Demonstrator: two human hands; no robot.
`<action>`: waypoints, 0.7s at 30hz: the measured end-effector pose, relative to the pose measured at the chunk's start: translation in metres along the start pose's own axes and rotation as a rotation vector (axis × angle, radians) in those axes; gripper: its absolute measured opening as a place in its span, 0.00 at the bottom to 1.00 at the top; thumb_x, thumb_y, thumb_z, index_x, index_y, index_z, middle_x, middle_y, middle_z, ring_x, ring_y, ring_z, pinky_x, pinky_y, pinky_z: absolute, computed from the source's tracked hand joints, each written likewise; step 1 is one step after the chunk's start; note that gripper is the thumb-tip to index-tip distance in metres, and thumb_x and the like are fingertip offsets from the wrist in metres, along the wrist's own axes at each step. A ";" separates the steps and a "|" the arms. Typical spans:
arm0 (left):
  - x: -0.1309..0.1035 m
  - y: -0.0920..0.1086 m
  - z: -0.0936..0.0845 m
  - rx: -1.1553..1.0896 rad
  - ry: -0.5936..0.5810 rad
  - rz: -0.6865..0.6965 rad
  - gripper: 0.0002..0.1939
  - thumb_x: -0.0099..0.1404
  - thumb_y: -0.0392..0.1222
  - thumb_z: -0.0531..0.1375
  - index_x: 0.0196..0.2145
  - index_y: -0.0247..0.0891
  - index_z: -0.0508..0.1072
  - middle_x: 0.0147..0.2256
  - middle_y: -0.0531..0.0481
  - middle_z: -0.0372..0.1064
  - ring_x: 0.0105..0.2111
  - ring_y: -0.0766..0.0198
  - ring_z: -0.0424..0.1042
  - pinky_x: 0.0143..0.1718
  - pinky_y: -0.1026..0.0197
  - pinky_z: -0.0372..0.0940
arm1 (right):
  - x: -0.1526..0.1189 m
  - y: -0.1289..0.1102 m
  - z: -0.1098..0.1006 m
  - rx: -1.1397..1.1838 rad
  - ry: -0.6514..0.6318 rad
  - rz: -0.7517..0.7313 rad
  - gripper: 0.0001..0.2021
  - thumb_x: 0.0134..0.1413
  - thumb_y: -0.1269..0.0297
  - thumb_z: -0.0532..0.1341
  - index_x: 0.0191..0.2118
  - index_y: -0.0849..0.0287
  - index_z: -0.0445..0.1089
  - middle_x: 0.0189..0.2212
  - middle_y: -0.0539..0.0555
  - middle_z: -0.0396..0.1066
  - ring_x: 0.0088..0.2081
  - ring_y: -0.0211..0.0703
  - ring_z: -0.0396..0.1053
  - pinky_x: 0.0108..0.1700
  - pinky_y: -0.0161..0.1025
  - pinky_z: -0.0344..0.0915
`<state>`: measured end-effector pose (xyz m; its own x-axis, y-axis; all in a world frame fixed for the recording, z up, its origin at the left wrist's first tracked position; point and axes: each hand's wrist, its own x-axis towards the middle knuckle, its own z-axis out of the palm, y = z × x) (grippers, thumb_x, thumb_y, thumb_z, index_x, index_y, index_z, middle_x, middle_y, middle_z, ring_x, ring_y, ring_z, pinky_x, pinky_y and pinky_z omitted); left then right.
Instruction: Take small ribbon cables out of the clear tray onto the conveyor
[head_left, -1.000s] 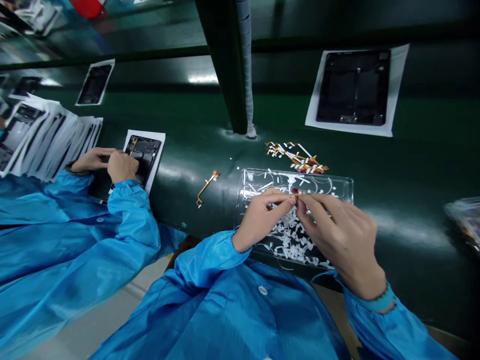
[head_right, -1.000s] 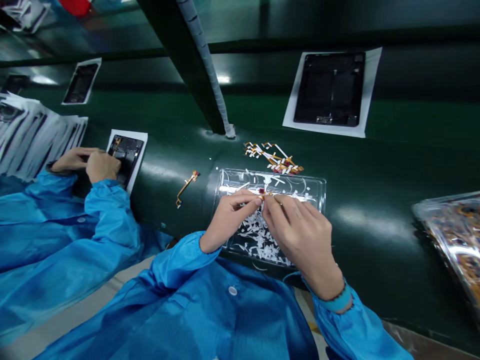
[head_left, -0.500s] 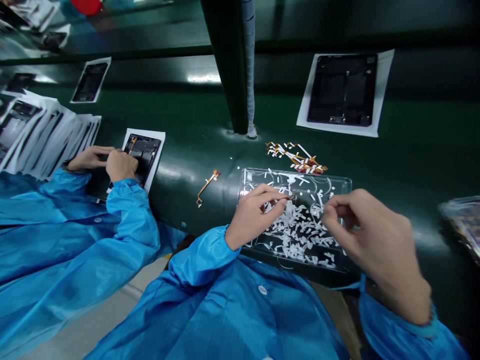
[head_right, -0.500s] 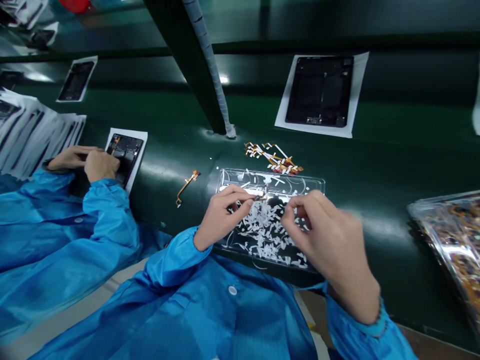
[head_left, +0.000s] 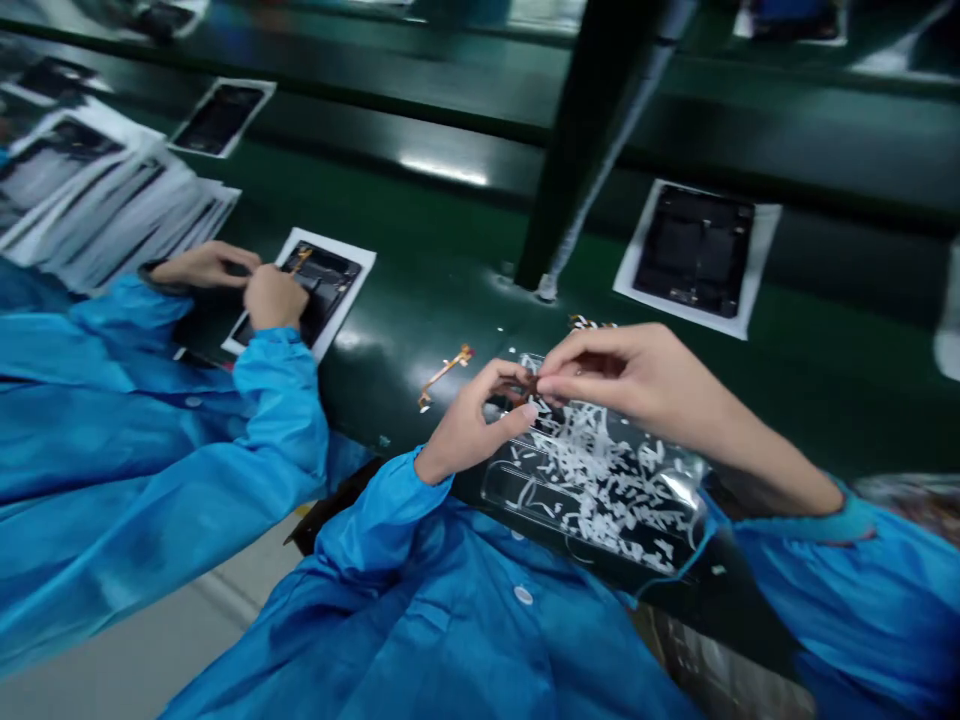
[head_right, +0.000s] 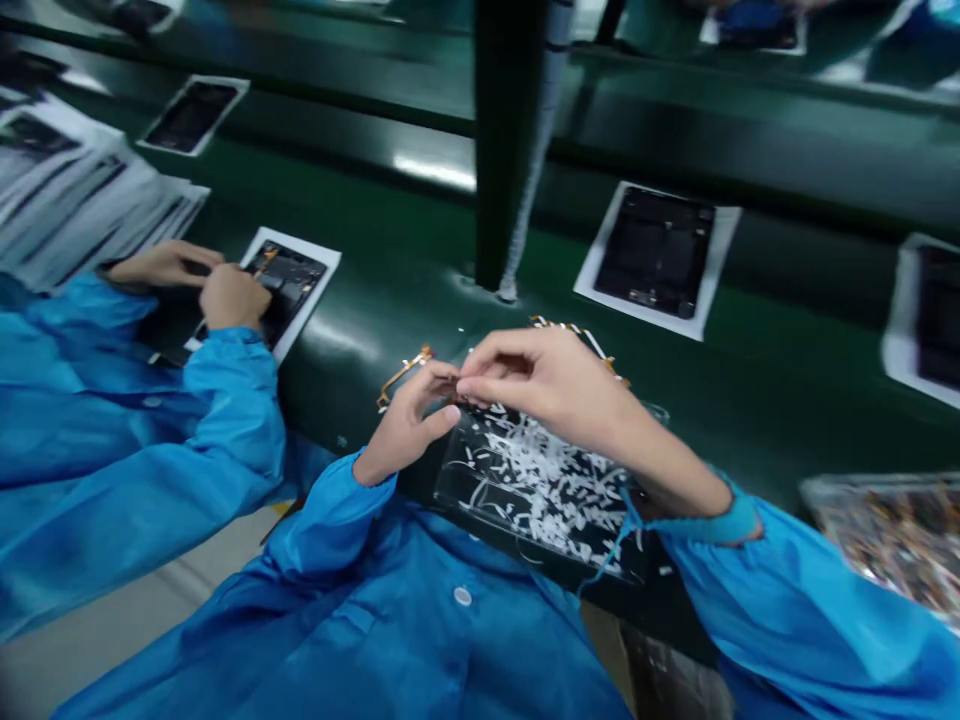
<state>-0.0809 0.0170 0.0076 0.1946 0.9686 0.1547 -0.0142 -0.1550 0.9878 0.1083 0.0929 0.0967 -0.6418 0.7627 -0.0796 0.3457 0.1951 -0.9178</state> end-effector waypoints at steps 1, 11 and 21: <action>-0.002 -0.003 -0.011 -0.153 -0.040 -0.068 0.19 0.67 0.53 0.65 0.48 0.38 0.70 0.43 0.41 0.78 0.44 0.56 0.79 0.46 0.57 0.72 | 0.020 -0.001 0.004 0.091 -0.030 0.021 0.05 0.57 0.61 0.69 0.35 0.56 0.80 0.28 0.50 0.79 0.31 0.41 0.76 0.35 0.39 0.73; -0.070 -0.019 -0.088 -0.575 0.553 -0.420 0.41 0.69 0.51 0.58 0.72 0.41 0.44 0.42 0.45 0.80 0.37 0.62 0.79 0.43 0.58 0.72 | 0.191 0.049 0.091 0.357 0.065 0.265 0.12 0.46 0.69 0.76 0.26 0.60 0.72 0.23 0.53 0.75 0.26 0.37 0.74 0.33 0.39 0.77; -0.102 -0.030 -0.068 -0.296 0.511 -0.453 0.11 0.62 0.45 0.68 0.32 0.33 0.79 0.25 0.52 0.70 0.28 0.68 0.69 0.33 0.66 0.65 | 0.085 0.041 -0.043 -0.299 -0.164 0.371 0.08 0.54 0.62 0.70 0.37 0.60 0.80 0.30 0.55 0.78 0.31 0.41 0.74 0.36 0.39 0.68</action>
<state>-0.1672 -0.0643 -0.0367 -0.2352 0.9059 -0.3522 -0.3189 0.2704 0.9084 0.0978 0.1925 0.0689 -0.5293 0.7121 -0.4612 0.7363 0.1155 -0.6667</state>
